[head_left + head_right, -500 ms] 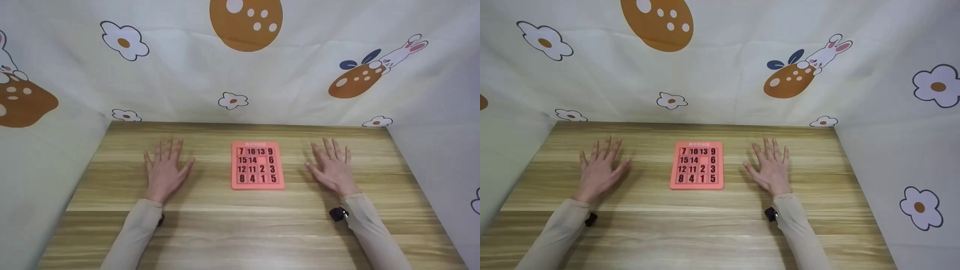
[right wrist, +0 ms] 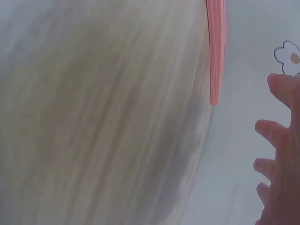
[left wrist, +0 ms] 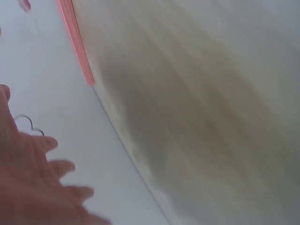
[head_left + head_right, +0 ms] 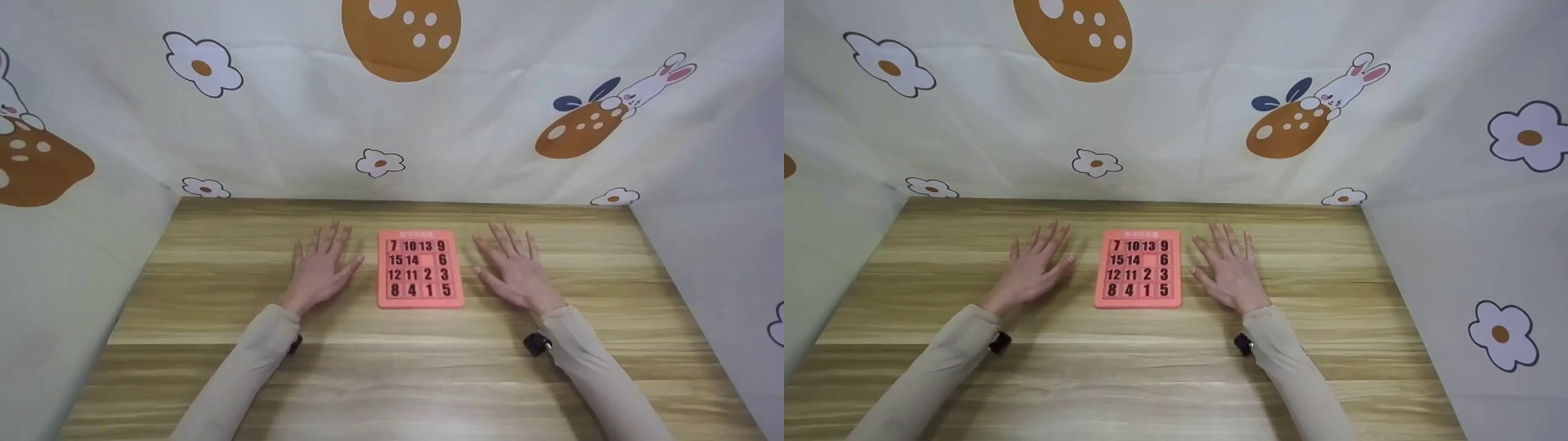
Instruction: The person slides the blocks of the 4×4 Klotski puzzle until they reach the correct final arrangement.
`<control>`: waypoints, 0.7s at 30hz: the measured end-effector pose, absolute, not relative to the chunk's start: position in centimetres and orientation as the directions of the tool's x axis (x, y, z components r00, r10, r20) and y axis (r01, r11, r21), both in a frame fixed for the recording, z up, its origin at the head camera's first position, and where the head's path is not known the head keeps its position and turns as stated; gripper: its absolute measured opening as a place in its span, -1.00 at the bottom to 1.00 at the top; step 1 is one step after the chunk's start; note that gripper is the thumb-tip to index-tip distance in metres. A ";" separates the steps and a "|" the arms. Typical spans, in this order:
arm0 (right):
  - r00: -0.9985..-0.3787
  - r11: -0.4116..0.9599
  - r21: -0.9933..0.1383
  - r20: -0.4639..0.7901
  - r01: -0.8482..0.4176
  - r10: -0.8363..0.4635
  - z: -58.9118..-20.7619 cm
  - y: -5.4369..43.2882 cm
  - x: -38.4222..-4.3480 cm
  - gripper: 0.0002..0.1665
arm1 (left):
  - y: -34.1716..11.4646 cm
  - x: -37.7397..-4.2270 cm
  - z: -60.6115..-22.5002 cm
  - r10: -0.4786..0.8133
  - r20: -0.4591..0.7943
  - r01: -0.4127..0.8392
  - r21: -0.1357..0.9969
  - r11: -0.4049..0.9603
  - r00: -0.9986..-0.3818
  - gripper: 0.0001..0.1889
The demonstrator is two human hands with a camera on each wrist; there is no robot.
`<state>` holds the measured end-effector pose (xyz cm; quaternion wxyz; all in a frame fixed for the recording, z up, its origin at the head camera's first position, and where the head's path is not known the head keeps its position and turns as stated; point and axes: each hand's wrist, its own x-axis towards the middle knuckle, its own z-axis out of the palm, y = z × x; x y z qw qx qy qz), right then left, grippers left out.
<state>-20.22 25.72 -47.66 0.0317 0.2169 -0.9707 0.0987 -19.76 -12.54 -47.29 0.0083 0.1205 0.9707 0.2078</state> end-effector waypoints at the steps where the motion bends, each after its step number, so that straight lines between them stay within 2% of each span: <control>1: -0.898 0.881 -0.173 0.103 -0.440 -0.428 -47.7 25.4 -20.2 -0.27 | -12.1 -19.9 -47.1 0.258 0.022 0.243 0.422 0.873 -0.966 -0.24; 5: -0.873 0.858 -0.156 0.092 -0.489 -0.480 -47.8 24.1 -20.1 -0.30 | -10.5 -20.2 -47.3 0.322 0.008 0.286 0.480 0.829 -0.947 -0.26; 12: -0.808 0.796 -0.138 0.093 -0.590 -0.582 -47.8 22.1 -19.5 -0.32 | -9.3 -20.5 -47.7 0.362 0.000 0.318 0.475 0.820 -0.932 -0.21; 16: -0.785 0.770 -0.156 0.066 -0.618 -0.616 -47.6 21.7 -19.2 -0.32 | -9.0 -20.8 -47.2 0.422 -0.043 0.366 0.424 0.828 -0.906 -0.16; 21: -0.744 0.729 -0.194 0.005 -0.656 -0.668 -47.6 21.2 -18.8 -0.35 | -9.2 -20.9 -47.2 0.470 -0.147 0.404 0.332 0.852 -0.870 0.00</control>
